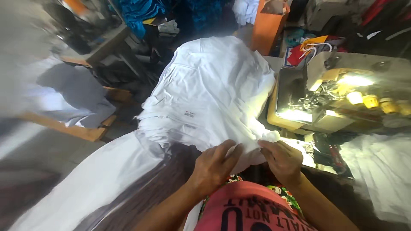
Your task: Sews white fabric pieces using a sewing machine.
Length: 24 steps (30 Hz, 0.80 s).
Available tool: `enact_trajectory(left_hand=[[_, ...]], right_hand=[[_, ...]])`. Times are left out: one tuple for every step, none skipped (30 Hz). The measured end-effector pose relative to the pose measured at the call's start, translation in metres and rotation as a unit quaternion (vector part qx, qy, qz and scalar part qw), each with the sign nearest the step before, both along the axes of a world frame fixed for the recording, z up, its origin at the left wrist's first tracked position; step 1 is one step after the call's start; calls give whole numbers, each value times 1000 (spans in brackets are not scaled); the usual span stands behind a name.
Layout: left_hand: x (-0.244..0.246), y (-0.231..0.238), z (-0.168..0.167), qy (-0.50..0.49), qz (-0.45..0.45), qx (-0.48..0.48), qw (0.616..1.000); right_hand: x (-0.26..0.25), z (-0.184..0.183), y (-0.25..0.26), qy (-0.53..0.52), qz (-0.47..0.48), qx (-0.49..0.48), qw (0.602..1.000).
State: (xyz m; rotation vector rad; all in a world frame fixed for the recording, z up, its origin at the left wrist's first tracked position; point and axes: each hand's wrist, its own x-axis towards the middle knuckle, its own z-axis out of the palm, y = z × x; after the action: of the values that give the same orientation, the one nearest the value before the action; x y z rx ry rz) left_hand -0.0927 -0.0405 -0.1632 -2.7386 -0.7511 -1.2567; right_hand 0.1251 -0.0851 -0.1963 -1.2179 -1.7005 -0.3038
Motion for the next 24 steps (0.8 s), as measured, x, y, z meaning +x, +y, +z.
enact_trajectory(left_hand=[[0,-2,-1,-1,-5,2,1000],[0,-3,-2,-2,-9,8,1000],[1,-4,-3,-8,-15,13,1000],[1,-5,-3,-15,-19,20,999],[1,-6,-3,-21,-23,27,999],[1,-8,-3,-25,-26,34,999],[1,-9,-3,-30,-31,40,998],[0,-10,-5,-35,-36,46,998],[-1,-10,-6,-40,-40,54,997],[-3,-11,-7,-43,-45,60,996],[-5,-11,-9,-44,-49,66,996],[-7,-12,-10,-46,-53,70,995],[-9,-12,-12,-48,-57,73,995],[-11,-13,-13,-50,-59,75,994],[-12,-14,-15,-52,-60,76,994],[-14,-14,-17,-53,-60,77,994],[-15,-15,-18,-52,-59,77,994],[-15,-16,-20,-54,-60,78,994],[-16,-16,-21,-55,-60,79,994],[-16,-16,-22,-57,-59,79,993],[-16,-15,-23,-60,-57,78,993],[-15,-14,-23,-63,-56,75,994],[-14,-14,-23,-70,-57,68,994],[-13,-13,-24,-79,-58,54,994]], right_hand=[[0,1,-2,-1,-7,9,1000],[0,2,-4,-1,-21,22,1000],[0,3,-6,-3,-38,32,999],[-1,4,-7,-4,-53,38,998],[0,4,-8,-5,-58,41,997],[0,4,-8,-3,-53,42,998],[1,3,-6,3,-39,49,998],[2,1,-6,12,-21,56,998],[2,0,-6,19,-3,58,998],[2,-2,-7,20,12,59,998],[2,-3,-8,16,24,60,998],[3,-3,-11,6,32,64,997],[4,-3,-13,-8,35,69,997],[4,-2,-14,-23,35,74,996],[4,-1,-16,-35,32,78,996],[4,-1,-17,-43,30,80,995],[4,-1,-17,-45,30,78,995],[3,-2,-18,-44,30,74,996],[3,-2,-18,-41,31,68,996],[2,-2,-18,-36,34,61,997],[1,-2,-17,-31,38,53,997],[0,-2,-17,-24,42,44,998],[-1,-1,-17,-14,47,35,998],[-1,-2,-16,1,55,23,998]])
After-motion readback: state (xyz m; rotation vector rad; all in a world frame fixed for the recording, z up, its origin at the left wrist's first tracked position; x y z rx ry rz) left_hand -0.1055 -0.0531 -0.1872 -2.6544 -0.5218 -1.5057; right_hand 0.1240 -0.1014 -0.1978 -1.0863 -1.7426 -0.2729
